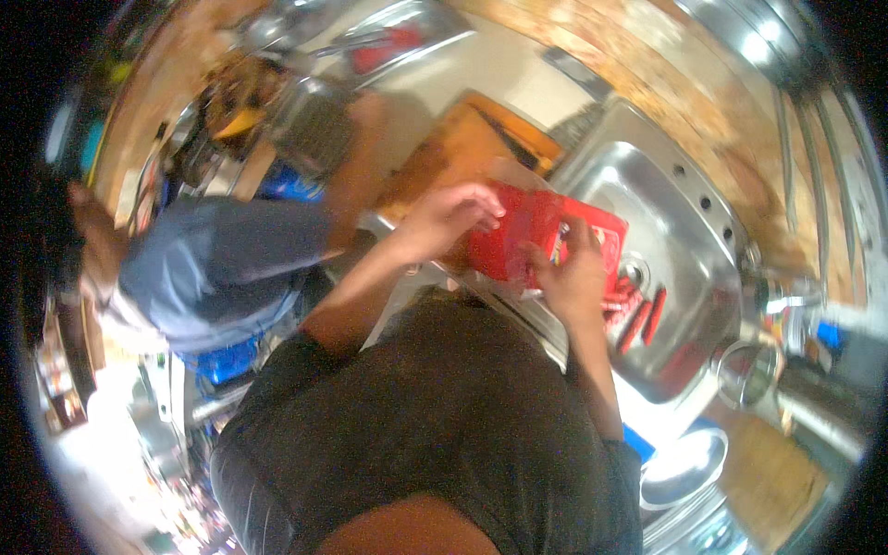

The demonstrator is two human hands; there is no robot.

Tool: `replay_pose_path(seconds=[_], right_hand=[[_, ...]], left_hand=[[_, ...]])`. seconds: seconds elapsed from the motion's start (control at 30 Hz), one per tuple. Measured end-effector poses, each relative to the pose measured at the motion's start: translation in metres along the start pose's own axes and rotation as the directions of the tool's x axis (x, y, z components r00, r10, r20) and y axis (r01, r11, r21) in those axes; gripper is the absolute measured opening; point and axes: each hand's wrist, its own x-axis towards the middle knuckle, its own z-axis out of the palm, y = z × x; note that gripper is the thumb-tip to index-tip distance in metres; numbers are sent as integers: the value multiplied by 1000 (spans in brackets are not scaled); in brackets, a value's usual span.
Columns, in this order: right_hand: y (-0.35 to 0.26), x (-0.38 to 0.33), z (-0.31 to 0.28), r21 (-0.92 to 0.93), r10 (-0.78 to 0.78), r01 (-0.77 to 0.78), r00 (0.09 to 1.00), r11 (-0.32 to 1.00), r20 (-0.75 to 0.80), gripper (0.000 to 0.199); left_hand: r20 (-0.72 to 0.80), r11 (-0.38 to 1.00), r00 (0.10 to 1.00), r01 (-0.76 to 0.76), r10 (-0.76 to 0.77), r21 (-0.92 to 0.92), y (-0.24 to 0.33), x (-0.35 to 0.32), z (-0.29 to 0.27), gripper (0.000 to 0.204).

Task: The person slices red hot dogs on a wooden cutting board using a knife, then places them into a pan on a gas stove. They also retrieve a package of hot dogs from a refrigerator and continue slicing and transferring them.

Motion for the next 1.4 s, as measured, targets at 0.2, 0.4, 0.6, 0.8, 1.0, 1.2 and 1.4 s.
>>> replay_pose_path(seconds=[0.2,0.4,0.6,0.8,1.0,1.2,1.4], right_hand=[[-2,-26,30,-260,236,-273,958,926,-166,32],[9,-38,32,35,311,-316,899,948,-307,14],[20,-15,12,419,256,-78,886,905,-387,9],[37,-10,2,778,320,-57,928,626,-189,9],[75,-18,22,957,282,-215,947,196,155,11],[102,-30,22,930,102,-335,931,-148,352,8],[123,-23,19,917,75,-307,939,-253,335,7]], left_hand=[[312,874,936,-8,-165,487,-88,52,48,21],[126,853,866,435,-484,286,-76,73,116,28],[139,534,987,-77,-77,842,-103,93,121,24],[359,685,898,-94,-255,722,-103,107,86,27],[179,757,813,402,-553,515,-114,91,132,26],[59,698,766,549,-640,460,-127,81,160,26],[30,684,745,596,-667,421,-123,94,167,27]])
